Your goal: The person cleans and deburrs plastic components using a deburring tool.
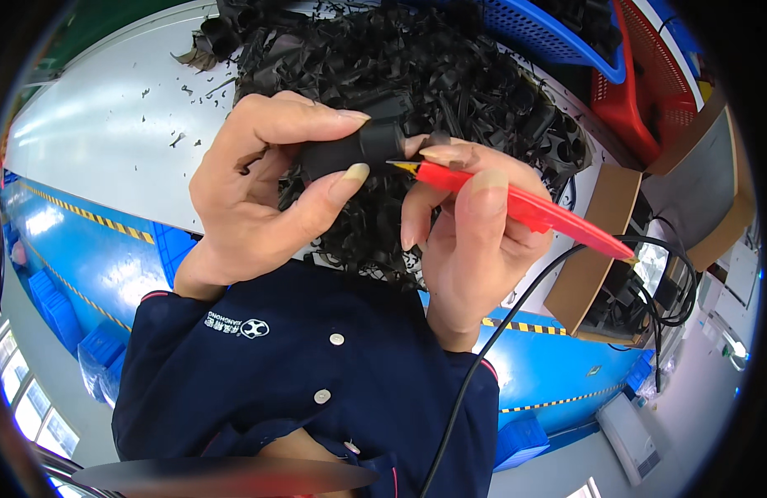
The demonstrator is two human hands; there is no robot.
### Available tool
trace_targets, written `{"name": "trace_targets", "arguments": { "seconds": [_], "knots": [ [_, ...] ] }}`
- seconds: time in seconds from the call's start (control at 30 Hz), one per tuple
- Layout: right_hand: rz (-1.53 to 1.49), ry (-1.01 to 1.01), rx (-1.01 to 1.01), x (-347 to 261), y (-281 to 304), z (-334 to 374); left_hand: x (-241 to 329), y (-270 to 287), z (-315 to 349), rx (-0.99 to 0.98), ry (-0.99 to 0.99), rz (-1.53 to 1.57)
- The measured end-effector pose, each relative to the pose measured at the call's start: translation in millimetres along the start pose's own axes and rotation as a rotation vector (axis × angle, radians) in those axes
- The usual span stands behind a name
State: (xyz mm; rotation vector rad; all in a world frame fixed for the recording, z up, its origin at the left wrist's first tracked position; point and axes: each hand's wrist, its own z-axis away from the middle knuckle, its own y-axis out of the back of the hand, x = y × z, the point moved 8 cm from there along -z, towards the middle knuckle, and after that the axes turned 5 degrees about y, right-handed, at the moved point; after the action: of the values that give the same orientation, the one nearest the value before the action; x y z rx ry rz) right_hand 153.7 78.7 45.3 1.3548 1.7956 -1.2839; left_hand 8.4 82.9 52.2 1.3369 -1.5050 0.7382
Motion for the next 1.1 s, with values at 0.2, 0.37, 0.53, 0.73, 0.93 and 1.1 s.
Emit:
{"name": "trace_targets", "arguments": {
  "seconds": [0.2,0.37,0.53,0.73,0.93,1.1],
  "knots": [
    [-0.037,-0.046,0.052,6.9,6.1,1.8,-3.6,-0.3,-1.2,0.013,0.027,-0.005],
    [-0.069,-0.062,0.088,11.4,9.9,2.7,-6.7,-0.6,-2.1,0.009,0.064,-0.005],
    [0.059,-0.022,0.117,6.8,10.4,3.8,-8.2,-1.5,-2.7,0.010,0.084,0.002],
    [0.925,0.409,0.024,-14.7,-14.0,10.0,-4.8,-3.4,-0.2,0.094,0.031,-0.101],
    [-0.017,-0.138,0.214,15.0,29.5,1.5,8.1,2.4,-4.3,0.130,-0.256,-0.269],
    [-0.127,-0.267,0.155,20.7,20.3,6.0,9.3,2.9,-2.4,0.142,-0.265,-0.265]
  ]
}}
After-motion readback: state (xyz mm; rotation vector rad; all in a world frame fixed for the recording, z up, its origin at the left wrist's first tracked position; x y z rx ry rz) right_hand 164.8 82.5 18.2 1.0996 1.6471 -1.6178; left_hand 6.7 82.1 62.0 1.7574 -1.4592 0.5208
